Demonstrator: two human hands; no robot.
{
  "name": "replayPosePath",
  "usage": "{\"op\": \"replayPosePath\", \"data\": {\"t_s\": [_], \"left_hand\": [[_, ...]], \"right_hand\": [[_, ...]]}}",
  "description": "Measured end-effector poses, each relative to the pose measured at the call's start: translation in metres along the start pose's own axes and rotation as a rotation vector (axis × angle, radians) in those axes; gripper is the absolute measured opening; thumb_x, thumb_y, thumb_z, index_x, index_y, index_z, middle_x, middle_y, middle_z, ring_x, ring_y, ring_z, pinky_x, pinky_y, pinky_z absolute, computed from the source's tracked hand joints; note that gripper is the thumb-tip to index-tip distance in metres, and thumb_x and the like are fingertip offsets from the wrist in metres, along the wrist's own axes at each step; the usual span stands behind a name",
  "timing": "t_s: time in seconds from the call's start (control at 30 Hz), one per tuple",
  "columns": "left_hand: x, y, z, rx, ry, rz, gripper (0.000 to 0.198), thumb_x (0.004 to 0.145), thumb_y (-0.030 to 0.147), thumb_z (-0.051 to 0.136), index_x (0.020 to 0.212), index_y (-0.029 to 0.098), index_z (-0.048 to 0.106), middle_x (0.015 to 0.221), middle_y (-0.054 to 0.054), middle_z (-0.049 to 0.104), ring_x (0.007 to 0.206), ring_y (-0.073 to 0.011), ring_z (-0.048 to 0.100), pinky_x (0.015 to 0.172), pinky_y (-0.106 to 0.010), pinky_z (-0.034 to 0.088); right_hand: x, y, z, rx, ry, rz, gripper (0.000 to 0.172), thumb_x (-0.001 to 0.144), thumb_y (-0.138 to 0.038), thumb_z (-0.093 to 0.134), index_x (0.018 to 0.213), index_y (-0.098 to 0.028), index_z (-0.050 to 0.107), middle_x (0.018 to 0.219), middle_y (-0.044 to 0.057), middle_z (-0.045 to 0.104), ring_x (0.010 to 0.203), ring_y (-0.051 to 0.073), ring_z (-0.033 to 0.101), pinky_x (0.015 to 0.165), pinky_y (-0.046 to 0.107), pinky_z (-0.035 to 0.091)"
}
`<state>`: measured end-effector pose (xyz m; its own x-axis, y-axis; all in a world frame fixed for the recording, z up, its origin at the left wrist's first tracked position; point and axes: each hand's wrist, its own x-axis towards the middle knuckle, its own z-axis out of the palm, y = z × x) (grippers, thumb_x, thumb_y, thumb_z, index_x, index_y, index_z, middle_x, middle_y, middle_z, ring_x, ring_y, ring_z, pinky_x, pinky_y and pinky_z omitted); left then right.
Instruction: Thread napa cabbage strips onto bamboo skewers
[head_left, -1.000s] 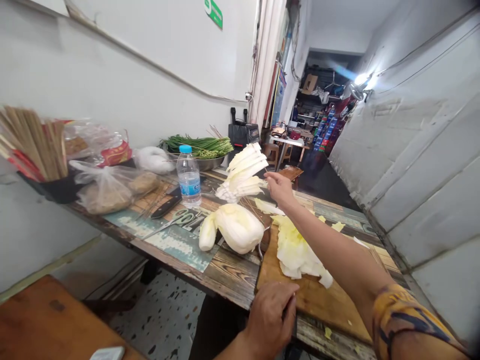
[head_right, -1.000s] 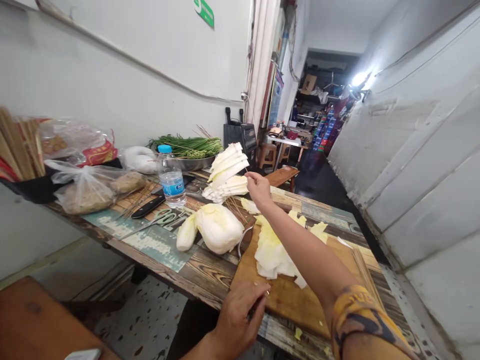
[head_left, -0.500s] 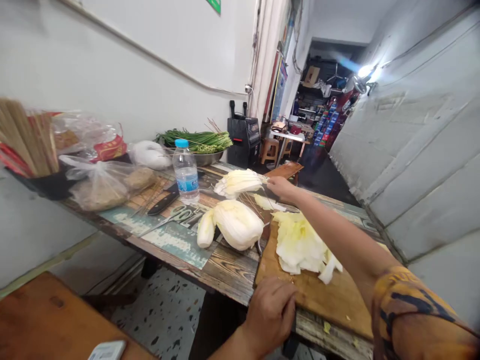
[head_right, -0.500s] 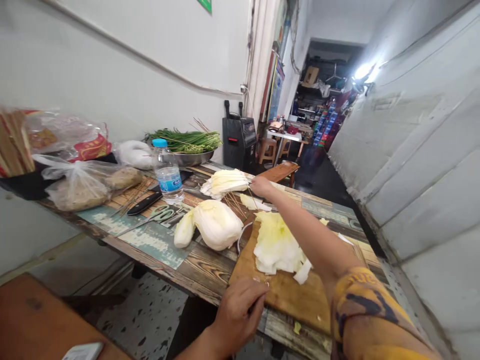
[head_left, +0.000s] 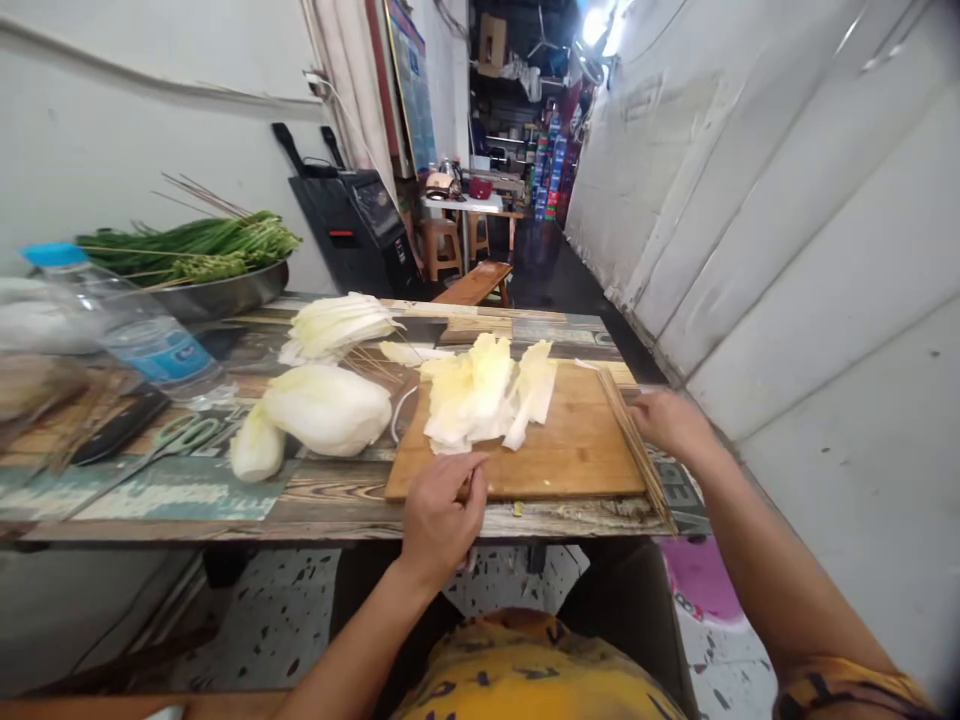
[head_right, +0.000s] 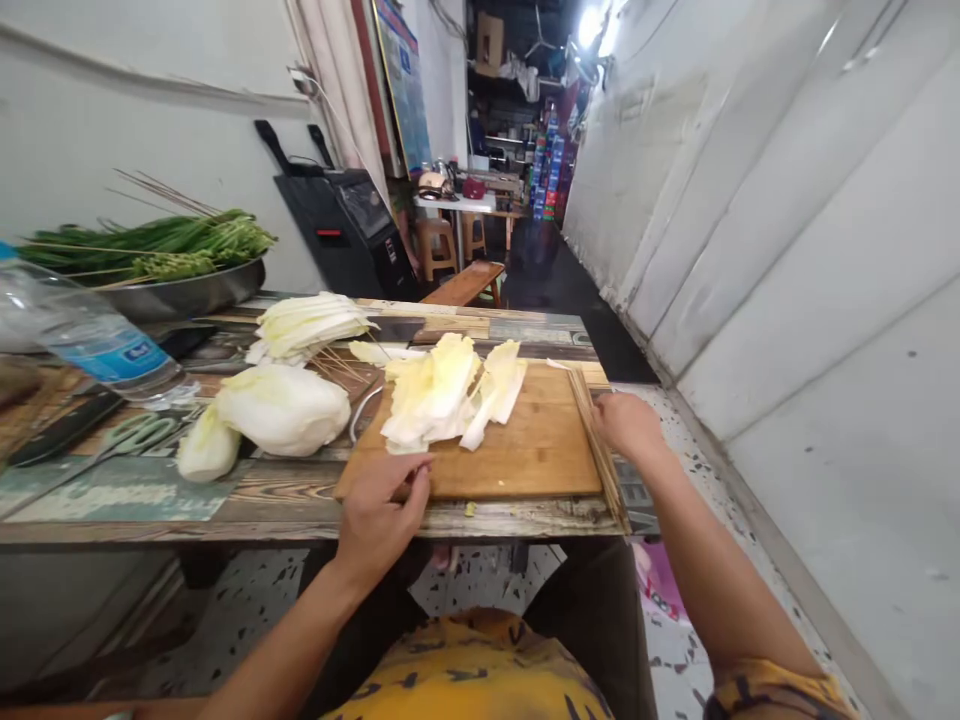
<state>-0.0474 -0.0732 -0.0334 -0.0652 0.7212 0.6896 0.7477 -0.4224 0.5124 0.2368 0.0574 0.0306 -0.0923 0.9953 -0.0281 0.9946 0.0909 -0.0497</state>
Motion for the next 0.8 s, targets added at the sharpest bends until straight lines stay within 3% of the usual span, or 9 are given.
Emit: {"op": "replayPosePath", "data": {"t_s": [0.1, 0.27, 0.5, 0.63, 0.8], "left_hand": [[0.017, 0.010, 0.018, 0.088, -0.063, 0.061, 0.022, 0.085, 0.015, 0.052, 0.103, 0.014, 0.064, 0.096, -0.010, 0.071, 0.091, -0.0224, 0.062, 0.084, -0.036, 0.047], [0.035, 0.015, 0.044, 0.359, -0.144, -0.024, 0.028, 0.086, 0.026, 0.054, 0.110, 0.012, 0.061, 0.099, -0.013, 0.067, 0.095, -0.0284, 0.056, 0.082, -0.040, 0.042], [0.039, 0.025, 0.050, 0.549, -0.291, -0.008, 0.028, 0.085, 0.022, 0.054, 0.111, 0.014, 0.060, 0.088, -0.011, 0.065, 0.088, -0.0296, 0.053, 0.077, -0.042, 0.038], [0.037, 0.023, 0.050, 0.420, -0.235, 0.009, 0.025, 0.086, 0.015, 0.049, 0.107, 0.017, 0.062, 0.087, -0.009, 0.065, 0.089, -0.0269, 0.055, 0.078, -0.040, 0.040], [0.031, 0.017, 0.042, -0.047, -0.112, -0.137, 0.027, 0.087, 0.016, 0.049, 0.111, 0.017, 0.062, 0.089, -0.006, 0.062, 0.086, -0.0186, 0.058, 0.081, -0.033, 0.047]], "right_hand": [[0.000, 0.015, 0.022, -0.062, -0.050, 0.076, 0.028, 0.092, -0.033, 0.055, 0.114, -0.016, 0.059, 0.114, 0.008, 0.062, 0.096, 0.019, 0.062, 0.082, 0.041, 0.052], [0.008, 0.025, 0.036, -0.086, -0.098, 0.090, 0.028, 0.092, -0.032, 0.055, 0.115, -0.016, 0.058, 0.115, 0.008, 0.061, 0.095, 0.019, 0.062, 0.081, 0.040, 0.053], [0.013, 0.029, 0.035, -0.019, -0.053, 0.119, 0.027, 0.092, -0.031, 0.055, 0.115, -0.017, 0.058, 0.116, 0.008, 0.061, 0.096, 0.019, 0.062, 0.082, 0.040, 0.053], [0.016, 0.023, 0.033, 0.065, 0.041, 0.138, 0.028, 0.092, -0.031, 0.056, 0.115, -0.016, 0.058, 0.116, 0.008, 0.061, 0.097, 0.020, 0.062, 0.082, 0.040, 0.052], [0.025, 0.014, 0.022, 0.257, 0.229, 0.078, 0.027, 0.091, -0.032, 0.057, 0.112, -0.016, 0.059, 0.111, 0.007, 0.063, 0.093, 0.019, 0.063, 0.080, 0.039, 0.053]]}}
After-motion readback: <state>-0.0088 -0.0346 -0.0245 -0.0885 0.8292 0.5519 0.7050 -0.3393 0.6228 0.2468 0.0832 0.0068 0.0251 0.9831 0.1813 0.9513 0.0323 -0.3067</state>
